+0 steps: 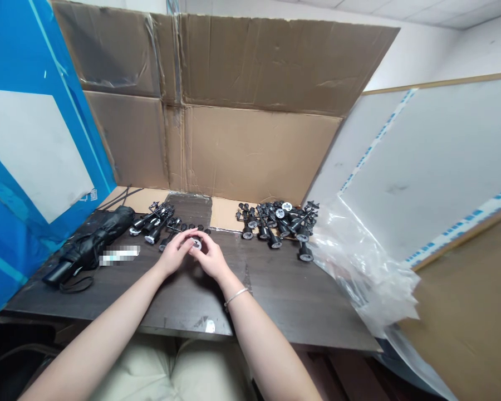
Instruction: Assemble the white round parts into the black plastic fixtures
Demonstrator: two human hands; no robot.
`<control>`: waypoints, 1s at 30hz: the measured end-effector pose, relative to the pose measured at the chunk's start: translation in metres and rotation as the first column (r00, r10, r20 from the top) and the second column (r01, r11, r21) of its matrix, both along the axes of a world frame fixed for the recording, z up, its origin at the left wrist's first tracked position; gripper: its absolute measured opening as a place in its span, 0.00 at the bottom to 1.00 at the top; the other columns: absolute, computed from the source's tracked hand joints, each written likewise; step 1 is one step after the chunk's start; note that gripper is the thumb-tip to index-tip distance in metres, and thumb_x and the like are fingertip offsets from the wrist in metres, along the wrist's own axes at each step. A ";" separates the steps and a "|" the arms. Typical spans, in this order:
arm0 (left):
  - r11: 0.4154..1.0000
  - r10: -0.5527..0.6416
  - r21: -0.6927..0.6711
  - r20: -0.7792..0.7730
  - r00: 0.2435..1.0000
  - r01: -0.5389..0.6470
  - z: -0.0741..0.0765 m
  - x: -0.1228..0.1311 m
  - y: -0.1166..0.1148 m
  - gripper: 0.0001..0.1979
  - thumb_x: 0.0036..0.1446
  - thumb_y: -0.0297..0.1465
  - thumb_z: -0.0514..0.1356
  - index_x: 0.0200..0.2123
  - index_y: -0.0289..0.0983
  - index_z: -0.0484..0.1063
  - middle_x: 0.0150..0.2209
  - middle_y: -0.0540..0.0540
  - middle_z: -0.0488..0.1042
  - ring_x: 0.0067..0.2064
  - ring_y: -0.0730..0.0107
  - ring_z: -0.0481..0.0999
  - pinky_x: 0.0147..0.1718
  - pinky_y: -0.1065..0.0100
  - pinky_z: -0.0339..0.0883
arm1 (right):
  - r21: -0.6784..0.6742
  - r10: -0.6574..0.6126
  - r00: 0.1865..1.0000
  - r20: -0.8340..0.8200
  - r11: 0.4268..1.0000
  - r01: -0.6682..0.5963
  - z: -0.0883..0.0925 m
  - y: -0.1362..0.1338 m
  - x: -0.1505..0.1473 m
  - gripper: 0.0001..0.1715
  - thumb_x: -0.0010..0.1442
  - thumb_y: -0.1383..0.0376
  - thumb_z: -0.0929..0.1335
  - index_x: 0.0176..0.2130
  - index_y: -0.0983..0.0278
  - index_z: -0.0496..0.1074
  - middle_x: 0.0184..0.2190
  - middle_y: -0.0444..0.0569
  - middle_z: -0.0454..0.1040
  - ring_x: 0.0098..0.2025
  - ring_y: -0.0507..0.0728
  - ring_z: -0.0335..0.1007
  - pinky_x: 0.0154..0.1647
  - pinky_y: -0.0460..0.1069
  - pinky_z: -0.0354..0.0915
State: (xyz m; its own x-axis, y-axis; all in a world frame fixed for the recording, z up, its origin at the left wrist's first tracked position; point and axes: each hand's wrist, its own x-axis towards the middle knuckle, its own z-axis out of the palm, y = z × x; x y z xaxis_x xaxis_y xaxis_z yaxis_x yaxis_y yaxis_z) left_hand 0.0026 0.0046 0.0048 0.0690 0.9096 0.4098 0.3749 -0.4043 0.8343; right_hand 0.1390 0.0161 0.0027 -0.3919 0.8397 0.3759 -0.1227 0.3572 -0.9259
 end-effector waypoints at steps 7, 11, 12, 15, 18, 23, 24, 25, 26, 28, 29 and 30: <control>0.973 -0.130 -0.167 0.189 0.973 0.162 0.002 0.006 -0.004 0.21 0.57 0.41 0.48 0.49 0.36 0.64 0.36 0.46 0.73 0.35 0.67 0.73 0.37 0.65 0.69 | -0.048 0.049 0.998 -0.051 0.998 -0.052 0.002 -0.004 -0.001 0.20 0.50 0.59 0.67 0.44 0.60 0.65 0.26 0.42 0.66 0.20 0.48 0.60 0.21 0.45 0.64; 0.926 -0.179 -0.251 0.361 0.915 0.280 -0.001 0.010 -0.003 0.24 0.56 0.43 0.48 0.50 0.34 0.62 0.29 0.48 0.72 0.24 0.72 0.71 0.27 0.67 0.69 | -0.036 0.038 0.999 0.012 0.999 -0.037 -0.001 -0.003 -0.001 0.19 0.53 0.59 0.64 0.45 0.60 0.65 0.23 0.41 0.64 0.18 0.48 0.58 0.20 0.45 0.61; 0.928 -0.170 -0.252 0.373 0.912 0.276 -0.002 0.010 -0.002 0.23 0.56 0.43 0.48 0.49 0.34 0.63 0.30 0.47 0.72 0.26 0.71 0.72 0.28 0.67 0.69 | -0.022 0.020 0.999 0.034 1.000 -0.019 -0.002 -0.002 -0.001 0.19 0.54 0.59 0.64 0.45 0.60 0.65 0.24 0.41 0.65 0.19 0.48 0.58 0.20 0.44 0.60; 0.955 -0.131 -0.212 0.319 0.939 0.206 -0.003 0.010 -0.001 0.20 0.56 0.43 0.49 0.43 0.33 0.67 0.34 0.45 0.73 0.35 0.68 0.73 0.36 0.66 0.69 | 0.034 -0.033 0.996 0.080 0.999 0.030 -0.004 -0.001 0.000 0.18 0.54 0.60 0.64 0.45 0.60 0.65 0.28 0.43 0.68 0.23 0.49 0.61 0.25 0.45 0.62; 0.979 -0.107 -0.147 0.203 0.973 0.138 -0.002 0.009 -0.002 0.20 0.56 0.43 0.48 0.39 0.33 0.67 0.34 0.45 0.72 0.38 0.67 0.72 0.40 0.66 0.66 | 0.065 -0.065 0.995 0.081 0.996 0.060 -0.002 -0.001 0.000 0.17 0.53 0.61 0.64 0.44 0.60 0.66 0.32 0.44 0.69 0.29 0.51 0.64 0.30 0.47 0.64; 0.993 -0.063 -0.091 0.074 0.995 0.069 0.001 0.010 -0.004 0.20 0.56 0.44 0.46 0.38 0.34 0.67 0.31 0.47 0.72 0.36 0.67 0.71 0.37 0.67 0.66 | 0.071 -0.090 0.993 0.075 0.994 0.085 0.000 -0.003 0.000 0.17 0.52 0.62 0.64 0.44 0.60 0.66 0.33 0.45 0.70 0.32 0.53 0.66 0.33 0.48 0.64; 0.995 -0.056 -0.085 0.062 0.997 0.061 0.001 0.011 -0.004 0.20 0.56 0.44 0.46 0.37 0.34 0.67 0.31 0.47 0.72 0.35 0.67 0.71 0.36 0.67 0.66 | 0.073 -0.093 0.993 0.075 0.993 0.088 0.000 -0.003 -0.001 0.17 0.52 0.63 0.64 0.44 0.60 0.66 0.33 0.45 0.70 0.32 0.53 0.66 0.34 0.48 0.64; 0.995 -0.050 -0.078 0.054 0.997 0.055 0.001 0.011 -0.004 0.20 0.57 0.44 0.46 0.37 0.34 0.67 0.30 0.47 0.72 0.35 0.67 0.71 0.36 0.67 0.66 | 0.075 -0.098 0.993 0.073 0.993 0.092 0.000 -0.003 -0.001 0.17 0.52 0.63 0.64 0.44 0.60 0.66 0.32 0.45 0.70 0.32 0.53 0.66 0.34 0.48 0.64; 0.996 -0.046 -0.070 0.050 0.998 0.050 0.001 0.011 -0.005 0.20 0.57 0.44 0.46 0.37 0.34 0.67 0.30 0.47 0.72 0.35 0.67 0.71 0.35 0.67 0.66 | 0.077 -0.104 0.992 0.069 0.992 0.098 0.000 -0.004 -0.001 0.17 0.52 0.63 0.64 0.44 0.61 0.66 0.32 0.45 0.71 0.32 0.53 0.66 0.34 0.48 0.64; 0.997 -0.044 -0.056 0.049 0.998 0.047 0.001 0.011 -0.005 0.20 0.57 0.43 0.46 0.37 0.34 0.67 0.30 0.47 0.72 0.34 0.67 0.71 0.35 0.67 0.66 | 0.080 -0.115 0.991 0.063 0.991 0.110 -0.001 -0.004 -0.002 0.17 0.51 0.63 0.64 0.43 0.61 0.67 0.33 0.45 0.71 0.32 0.53 0.66 0.35 0.48 0.64; 0.998 -0.047 -0.050 0.050 0.998 0.049 0.002 0.011 -0.005 0.19 0.57 0.43 0.46 0.37 0.34 0.67 0.30 0.47 0.72 0.34 0.67 0.71 0.35 0.67 0.66 | 0.082 -0.119 0.991 0.063 0.990 0.114 -0.001 -0.004 -0.002 0.17 0.51 0.63 0.64 0.43 0.61 0.66 0.33 0.45 0.71 0.32 0.53 0.66 0.35 0.48 0.64; 0.998 -0.050 -0.046 0.051 0.997 0.053 0.002 0.011 -0.005 0.19 0.57 0.43 0.46 0.37 0.34 0.67 0.30 0.47 0.72 0.34 0.68 0.71 0.35 0.68 0.66 | 0.084 -0.122 0.990 0.064 0.990 0.116 -0.001 -0.004 -0.002 0.17 0.51 0.63 0.64 0.43 0.61 0.66 0.33 0.45 0.71 0.33 0.53 0.67 0.35 0.48 0.64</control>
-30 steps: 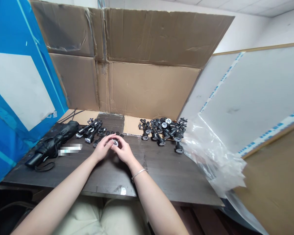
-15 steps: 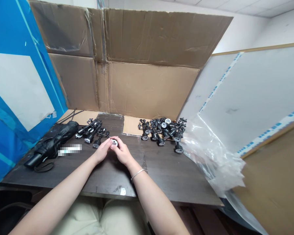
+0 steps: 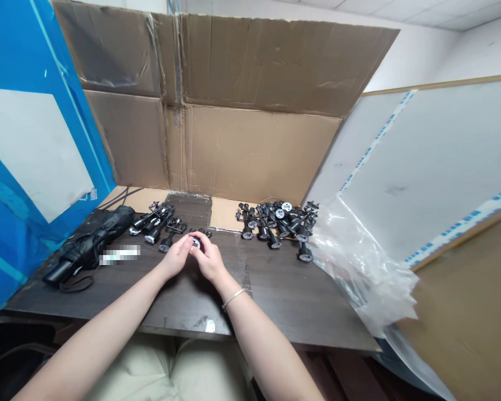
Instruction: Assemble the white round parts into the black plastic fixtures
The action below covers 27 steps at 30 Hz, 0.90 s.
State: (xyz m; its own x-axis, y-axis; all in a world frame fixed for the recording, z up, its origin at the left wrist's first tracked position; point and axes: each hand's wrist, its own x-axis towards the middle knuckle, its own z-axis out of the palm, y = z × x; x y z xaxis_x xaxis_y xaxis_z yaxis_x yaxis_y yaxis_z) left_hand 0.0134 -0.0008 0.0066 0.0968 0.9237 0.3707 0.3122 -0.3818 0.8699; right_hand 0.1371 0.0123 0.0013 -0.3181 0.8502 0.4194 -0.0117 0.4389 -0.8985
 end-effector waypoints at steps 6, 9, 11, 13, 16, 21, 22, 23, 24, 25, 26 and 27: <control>1.000 -0.003 -0.026 0.031 1.000 0.004 -0.001 0.000 0.001 0.20 0.57 0.44 0.45 0.37 0.34 0.66 0.31 0.46 0.71 0.35 0.67 0.71 0.37 0.67 0.65 | 0.047 -0.020 0.999 0.043 0.999 0.018 0.001 -0.001 -0.001 0.17 0.53 0.63 0.63 0.45 0.61 0.66 0.36 0.46 0.72 0.35 0.54 0.68 0.39 0.50 0.64; 1.000 -0.011 -0.025 0.095 0.995 0.013 0.000 0.001 0.002 0.20 0.57 0.44 0.45 0.36 0.34 0.66 0.33 0.46 0.71 0.37 0.67 0.70 0.38 0.67 0.65 | 0.046 -0.001 1.000 0.010 0.999 0.000 0.002 -0.001 -0.002 0.19 0.53 0.63 0.64 0.46 0.61 0.65 0.41 0.49 0.71 0.39 0.55 0.68 0.43 0.51 0.64; 1.000 -0.008 -0.029 0.140 0.990 0.012 0.001 0.001 0.002 0.20 0.56 0.44 0.46 0.35 0.34 0.67 0.33 0.45 0.71 0.38 0.67 0.70 0.39 0.66 0.65 | 0.021 0.031 0.998 -0.046 0.999 -0.030 0.001 -0.001 -0.003 0.21 0.52 0.62 0.65 0.47 0.61 0.64 0.44 0.50 0.69 0.43 0.56 0.68 0.45 0.51 0.64; 0.999 -0.003 -0.049 0.178 0.984 0.012 0.002 0.002 0.002 0.19 0.55 0.44 0.47 0.35 0.34 0.67 0.34 0.45 0.72 0.38 0.66 0.70 0.39 0.66 0.66 | -0.008 0.060 0.994 -0.091 0.998 -0.061 0.000 0.000 -0.004 0.23 0.52 0.61 0.66 0.48 0.61 0.63 0.47 0.51 0.68 0.45 0.56 0.67 0.47 0.51 0.64; 0.996 -0.010 -0.082 0.225 0.974 0.029 0.003 0.001 0.002 0.20 0.54 0.44 0.48 0.36 0.34 0.67 0.35 0.44 0.72 0.40 0.65 0.71 0.40 0.65 0.66 | -0.040 0.082 0.988 -0.127 0.995 -0.088 -0.001 0.000 -0.004 0.25 0.51 0.60 0.67 0.49 0.61 0.63 0.46 0.51 0.69 0.45 0.56 0.67 0.47 0.51 0.64; 0.992 -0.036 -0.104 0.274 0.961 0.067 0.006 0.002 0.000 0.21 0.53 0.45 0.49 0.39 0.33 0.67 0.38 0.43 0.73 0.42 0.63 0.71 0.42 0.64 0.65 | -0.076 0.093 0.981 -0.172 0.991 -0.107 -0.002 0.001 -0.004 0.28 0.50 0.60 0.68 0.50 0.61 0.62 0.45 0.51 0.68 0.43 0.55 0.67 0.43 0.50 0.65; 0.992 -0.034 -0.106 0.277 0.960 0.066 0.007 0.002 0.000 0.21 0.53 0.45 0.50 0.38 0.33 0.68 0.38 0.43 0.73 0.42 0.63 0.71 0.42 0.64 0.65 | -0.083 0.101 0.980 -0.172 0.990 -0.116 -0.001 0.001 -0.004 0.28 0.49 0.60 0.68 0.50 0.61 0.62 0.44 0.50 0.68 0.42 0.55 0.67 0.42 0.49 0.65; 0.992 -0.030 -0.109 0.276 0.961 0.063 0.008 0.002 -0.001 0.21 0.52 0.45 0.51 0.38 0.33 0.68 0.37 0.43 0.73 0.42 0.63 0.71 0.42 0.64 0.64 | -0.087 0.111 0.979 -0.169 0.988 -0.127 -0.001 0.001 -0.003 0.28 0.49 0.60 0.68 0.50 0.61 0.62 0.43 0.50 0.69 0.41 0.54 0.67 0.41 0.49 0.65; 0.992 -0.027 -0.113 0.273 0.962 0.060 0.009 0.002 -0.001 0.20 0.52 0.44 0.51 0.37 0.33 0.68 0.36 0.44 0.73 0.41 0.64 0.71 0.42 0.65 0.64 | -0.087 0.122 0.979 -0.165 0.987 -0.138 0.000 0.001 -0.003 0.28 0.49 0.61 0.69 0.49 0.61 0.62 0.42 0.50 0.69 0.40 0.54 0.67 0.41 0.49 0.64; 0.991 -0.025 -0.120 0.272 0.962 0.060 0.010 0.002 -0.002 0.20 0.51 0.44 0.53 0.36 0.33 0.68 0.35 0.45 0.73 0.40 0.64 0.71 0.41 0.65 0.64 | -0.082 0.132 0.977 -0.164 0.986 -0.147 0.001 0.001 -0.003 0.27 0.48 0.61 0.69 0.49 0.61 0.63 0.42 0.49 0.69 0.39 0.54 0.66 0.40 0.49 0.64; 0.990 -0.025 -0.130 0.275 0.961 0.063 0.010 0.001 -0.002 0.19 0.50 0.43 0.54 0.36 0.33 0.68 0.35 0.45 0.72 0.39 0.65 0.71 0.40 0.66 0.64 | -0.076 0.143 0.976 -0.167 0.985 -0.157 0.002 0.000 -0.003 0.26 0.48 0.62 0.69 0.47 0.61 0.64 0.41 0.49 0.69 0.39 0.54 0.66 0.41 0.49 0.64; 0.988 -0.025 -0.141 0.284 0.959 0.068 0.010 0.001 -0.002 0.18 0.49 0.42 0.56 0.36 0.33 0.68 0.34 0.46 0.72 0.38 0.66 0.71 0.39 0.66 0.64 | -0.075 0.153 0.973 -0.174 0.983 -0.168 0.004 0.000 -0.002 0.24 0.47 0.63 0.69 0.46 0.61 0.64 0.41 0.48 0.69 0.40 0.54 0.66 0.41 0.49 0.63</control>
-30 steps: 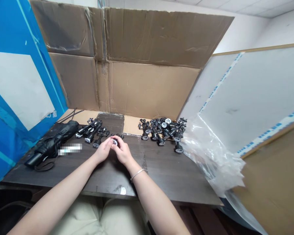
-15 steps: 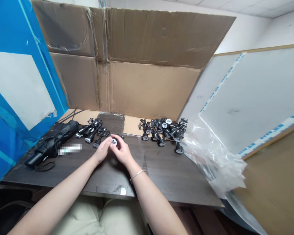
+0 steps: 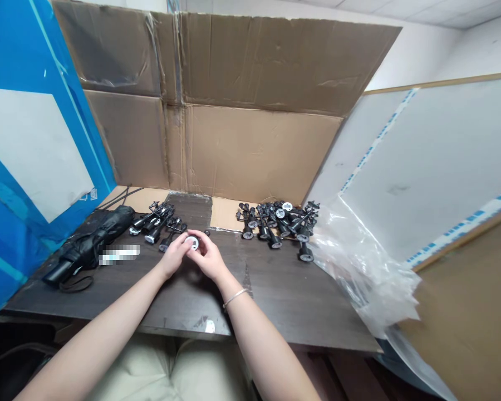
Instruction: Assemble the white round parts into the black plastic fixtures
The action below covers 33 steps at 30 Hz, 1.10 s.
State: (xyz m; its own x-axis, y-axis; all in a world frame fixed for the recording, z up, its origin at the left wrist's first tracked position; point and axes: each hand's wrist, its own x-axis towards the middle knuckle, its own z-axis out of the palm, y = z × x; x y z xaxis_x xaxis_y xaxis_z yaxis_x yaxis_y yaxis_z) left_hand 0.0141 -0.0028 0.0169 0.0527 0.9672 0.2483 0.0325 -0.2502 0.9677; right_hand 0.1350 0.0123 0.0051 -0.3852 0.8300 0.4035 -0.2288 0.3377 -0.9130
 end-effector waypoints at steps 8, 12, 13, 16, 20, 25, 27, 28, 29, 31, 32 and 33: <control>0.956 -0.166 -0.192 0.273 0.947 0.223 -0.001 -0.007 0.000 0.21 0.39 0.36 0.66 0.37 0.34 0.69 0.31 0.49 0.71 0.33 0.71 0.71 0.33 0.70 0.65 | -0.150 0.100 0.995 0.014 0.984 -0.097 0.005 0.000 0.006 0.22 0.44 0.69 0.68 0.41 0.62 0.66 0.28 0.42 0.67 0.22 0.46 0.58 0.19 0.42 0.56; 0.942 -0.175 -0.217 0.335 0.926 0.256 -0.002 -0.007 0.000 0.23 0.37 0.36 0.67 0.38 0.34 0.68 0.33 0.48 0.72 0.34 0.70 0.72 0.34 0.68 0.65 | -0.241 0.157 0.987 0.036 0.960 -0.143 0.004 -0.001 0.006 0.24 0.45 0.69 0.66 0.44 0.61 0.63 0.20 0.36 0.62 0.13 0.44 0.50 0.11 0.41 0.47; 0.945 -0.169 -0.213 0.336 0.927 0.250 -0.002 -0.007 0.001 0.23 0.36 0.35 0.68 0.38 0.34 0.68 0.33 0.47 0.73 0.34 0.70 0.72 0.34 0.68 0.65 | -0.249 0.163 0.986 0.029 0.957 -0.150 0.004 -0.002 0.005 0.24 0.45 0.69 0.66 0.45 0.61 0.62 0.19 0.35 0.61 0.12 0.44 0.50 0.11 0.41 0.47; 0.952 -0.152 -0.203 0.342 0.927 0.231 -0.003 -0.008 0.001 0.24 0.35 0.34 0.69 0.38 0.33 0.69 0.34 0.46 0.73 0.35 0.70 0.72 0.35 0.70 0.65 | -0.253 0.161 0.987 -0.008 0.955 -0.158 0.006 -0.003 0.004 0.23 0.45 0.68 0.66 0.44 0.62 0.62 0.18 0.34 0.60 0.12 0.43 0.50 0.11 0.40 0.46; 0.931 -0.156 -0.255 0.374 0.914 0.263 -0.001 -0.008 0.001 0.24 0.36 0.38 0.68 0.37 0.33 0.70 0.33 0.47 0.73 0.34 0.70 0.73 0.33 0.70 0.66 | -0.258 0.152 0.988 -0.022 0.954 -0.152 0.005 -0.002 0.004 0.21 0.45 0.67 0.67 0.41 0.62 0.62 0.15 0.33 0.58 0.12 0.43 0.48 0.11 0.40 0.45; 0.930 -0.134 -0.265 0.400 0.907 0.254 0.001 -0.006 -0.001 0.24 0.35 0.40 0.68 0.35 0.32 0.71 0.31 0.48 0.72 0.31 0.73 0.72 0.30 0.73 0.66 | -0.246 0.152 0.988 -0.015 0.957 -0.151 0.002 -0.001 0.003 0.20 0.46 0.66 0.67 0.41 0.61 0.59 0.14 0.32 0.56 0.12 0.44 0.48 0.11 0.40 0.46; 0.930 -0.143 -0.252 0.418 0.897 0.266 0.000 -0.005 -0.001 0.24 0.35 0.41 0.68 0.35 0.33 0.70 0.30 0.49 0.72 0.31 0.73 0.72 0.29 0.73 0.66 | -0.233 0.152 0.988 -0.004 0.961 -0.149 0.001 -0.002 0.003 0.21 0.47 0.65 0.66 0.42 0.61 0.59 0.14 0.32 0.56 0.12 0.45 0.48 0.11 0.40 0.47; 0.928 -0.155 -0.247 0.426 0.892 0.279 0.000 -0.005 -0.001 0.24 0.36 0.41 0.67 0.36 0.33 0.70 0.30 0.49 0.72 0.30 0.73 0.73 0.29 0.73 0.67 | -0.223 0.152 0.988 0.000 0.964 -0.148 0.001 -0.002 0.002 0.21 0.48 0.65 0.65 0.43 0.61 0.58 0.15 0.32 0.56 0.12 0.45 0.49 0.11 0.40 0.47; 0.924 -0.170 -0.243 0.431 0.886 0.296 0.000 -0.004 -0.001 0.25 0.36 0.41 0.67 0.37 0.33 0.69 0.30 0.48 0.72 0.29 0.73 0.73 0.29 0.72 0.67 | -0.213 0.152 0.988 0.001 0.966 -0.148 0.002 -0.003 0.002 0.22 0.48 0.66 0.65 0.44 0.61 0.58 0.15 0.33 0.55 0.12 0.45 0.49 0.11 0.40 0.47; 0.915 -0.198 -0.238 0.436 0.878 0.325 0.000 -0.004 -0.001 0.26 0.38 0.42 0.67 0.39 0.34 0.68 0.31 0.48 0.72 0.29 0.72 0.73 0.29 0.70 0.67 | -0.203 0.157 0.988 -0.005 0.967 -0.155 0.002 -0.003 0.002 0.22 0.48 0.66 0.64 0.45 0.61 0.57 0.16 0.33 0.55 0.13 0.45 0.48 0.12 0.41 0.47; 0.913 -0.205 -0.236 0.438 0.875 0.332 0.000 -0.004 -0.001 0.26 0.38 0.41 0.67 0.39 0.34 0.68 0.31 0.48 0.72 0.29 0.71 0.73 0.29 0.69 0.67 | -0.204 0.157 0.988 -0.012 0.966 -0.156 0.002 -0.003 0.002 0.22 0.48 0.66 0.64 0.45 0.61 0.58 0.16 0.33 0.55 0.13 0.45 0.47 0.12 0.41 0.47; 0.914 -0.204 -0.234 0.439 0.875 0.331 -0.001 -0.004 -0.001 0.25 0.38 0.41 0.67 0.39 0.34 0.68 0.32 0.48 0.72 0.29 0.71 0.73 0.29 0.69 0.68 | -0.208 0.154 0.988 -0.018 0.966 -0.155 0.002 -0.003 0.001 0.21 0.48 0.66 0.64 0.44 0.61 0.58 0.17 0.34 0.55 0.13 0.44 0.47 0.13 0.41 0.47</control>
State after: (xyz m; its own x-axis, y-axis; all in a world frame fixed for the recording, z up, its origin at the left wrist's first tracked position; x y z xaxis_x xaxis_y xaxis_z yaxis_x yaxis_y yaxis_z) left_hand 0.0105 -0.0043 0.0164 0.2787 0.9603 0.0120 -0.3966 0.1037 0.9121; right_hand 0.1363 0.0096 0.0068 -0.5147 0.8262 0.2291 -0.2652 0.1006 -0.9589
